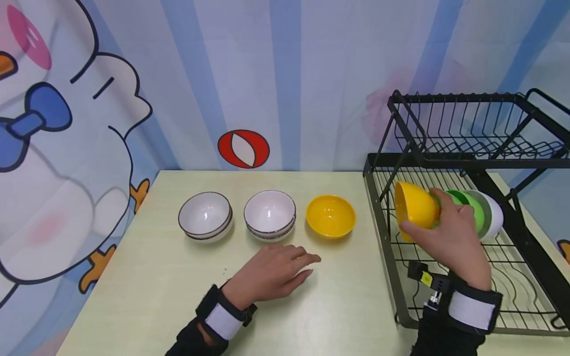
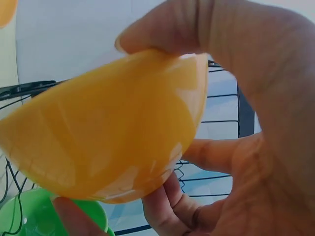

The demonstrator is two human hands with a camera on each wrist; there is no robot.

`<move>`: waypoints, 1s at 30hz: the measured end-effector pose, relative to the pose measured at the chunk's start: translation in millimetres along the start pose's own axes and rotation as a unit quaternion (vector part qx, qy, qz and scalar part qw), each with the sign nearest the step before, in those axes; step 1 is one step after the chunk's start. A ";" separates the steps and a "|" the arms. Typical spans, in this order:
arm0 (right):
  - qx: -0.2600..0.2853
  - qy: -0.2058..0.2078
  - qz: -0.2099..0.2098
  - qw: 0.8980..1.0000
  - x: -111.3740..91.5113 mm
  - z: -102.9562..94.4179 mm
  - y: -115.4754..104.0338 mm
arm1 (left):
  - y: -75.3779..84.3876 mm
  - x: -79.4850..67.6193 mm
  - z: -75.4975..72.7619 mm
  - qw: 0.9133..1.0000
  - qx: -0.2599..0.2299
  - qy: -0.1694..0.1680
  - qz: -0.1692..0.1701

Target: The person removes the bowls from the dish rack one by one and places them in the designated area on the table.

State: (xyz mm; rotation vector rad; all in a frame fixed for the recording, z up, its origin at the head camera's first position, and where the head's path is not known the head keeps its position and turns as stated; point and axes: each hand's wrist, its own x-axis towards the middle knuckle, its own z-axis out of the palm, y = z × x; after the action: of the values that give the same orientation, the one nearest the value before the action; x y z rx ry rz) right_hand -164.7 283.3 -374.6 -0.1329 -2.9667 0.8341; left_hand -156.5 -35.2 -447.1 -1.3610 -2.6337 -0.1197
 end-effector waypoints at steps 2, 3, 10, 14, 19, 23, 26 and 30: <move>0.000 -0.003 -0.001 1.000 0.1 -0.3 -2.3 | 0.3 0.4 1.1 1.000 0.008 0.004 0.004; -0.001 -0.003 -0.002 1.000 0.0 0.0 -3.5 | 0.4 0.6 1.6 1.000 0.011 0.006 0.005; -0.001 -0.003 -0.005 1.000 0.2 0.2 -6.9 | 1.3 0.9 3.4 1.000 0.003 -0.006 0.002; 0.004 -0.001 -0.005 1.000 0.6 0.3 -8.4 | 2.0 1.7 3.4 1.000 -0.005 -0.007 0.007; 0.006 0.000 -0.007 1.000 1.3 0.4 -9.9 | 2.8 2.5 3.6 1.000 -0.013 -0.011 0.010; 0.009 0.001 -0.005 1.000 1.3 0.5 -11.0 | 3.3 2.0 3.8 1.000 -0.007 -0.015 0.009; 0.013 0.007 -0.002 1.000 1.2 0.9 -12.4 | 3.3 1.7 4.5 1.000 0.002 -0.017 0.007; 0.023 0.016 0.000 1.000 1.5 1.6 -15.3 | 3.1 2.0 5.6 1.000 0.007 -0.019 0.006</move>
State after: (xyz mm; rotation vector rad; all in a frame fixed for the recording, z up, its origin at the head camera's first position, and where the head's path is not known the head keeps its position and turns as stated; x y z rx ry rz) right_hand -167.3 269.6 -367.9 -0.1410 -2.9160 0.8914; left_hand -155.7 -31.0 -452.3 -1.3893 -2.6513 -0.0756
